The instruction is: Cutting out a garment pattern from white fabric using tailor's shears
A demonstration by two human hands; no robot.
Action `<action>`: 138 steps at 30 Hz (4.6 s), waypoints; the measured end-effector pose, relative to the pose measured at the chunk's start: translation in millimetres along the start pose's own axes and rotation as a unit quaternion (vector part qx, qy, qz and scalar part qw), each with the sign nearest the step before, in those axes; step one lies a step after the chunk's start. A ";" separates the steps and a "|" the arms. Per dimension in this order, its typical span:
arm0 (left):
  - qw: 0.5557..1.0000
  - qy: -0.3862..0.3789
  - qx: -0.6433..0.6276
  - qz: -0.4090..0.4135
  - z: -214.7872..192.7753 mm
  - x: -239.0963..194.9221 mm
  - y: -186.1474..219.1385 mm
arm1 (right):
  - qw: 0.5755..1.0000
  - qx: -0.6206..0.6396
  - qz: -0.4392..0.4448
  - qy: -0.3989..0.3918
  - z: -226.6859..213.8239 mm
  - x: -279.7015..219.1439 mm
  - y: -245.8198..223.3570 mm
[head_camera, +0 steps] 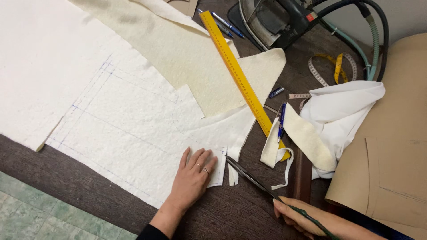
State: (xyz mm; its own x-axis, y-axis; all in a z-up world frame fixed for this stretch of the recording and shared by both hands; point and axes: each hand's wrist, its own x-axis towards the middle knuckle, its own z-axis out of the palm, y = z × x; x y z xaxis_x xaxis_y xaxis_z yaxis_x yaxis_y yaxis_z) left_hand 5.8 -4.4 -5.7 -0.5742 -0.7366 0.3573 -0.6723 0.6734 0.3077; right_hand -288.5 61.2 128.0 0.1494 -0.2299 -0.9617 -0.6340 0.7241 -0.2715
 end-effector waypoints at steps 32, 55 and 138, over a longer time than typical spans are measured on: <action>0.987 -0.091 -0.063 0.118 -10.0 -3.5 -14.6 | 0.999 -0.035 0.001 -0.015 -17.9 2.0 -4.2; 0.986 -0.099 -0.073 0.116 -7.4 -6.6 -16.4 | 0.958 -0.261 -0.117 -0.011 -80.5 14.9 -34.7; 0.985 -0.108 -0.085 0.105 -9.2 -6.0 -15.7 | 0.911 -0.408 -0.020 0.062 -93.0 45.6 -34.2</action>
State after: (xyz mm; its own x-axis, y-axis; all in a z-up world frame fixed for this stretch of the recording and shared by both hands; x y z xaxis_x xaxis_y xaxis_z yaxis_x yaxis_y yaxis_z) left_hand 24.0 -10.0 -4.6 -0.7909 -0.5638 0.2380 -0.4510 0.7998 0.3962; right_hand -330.6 -34.5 96.9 0.1307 -0.3533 -0.9263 -0.9902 0.0005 -0.1399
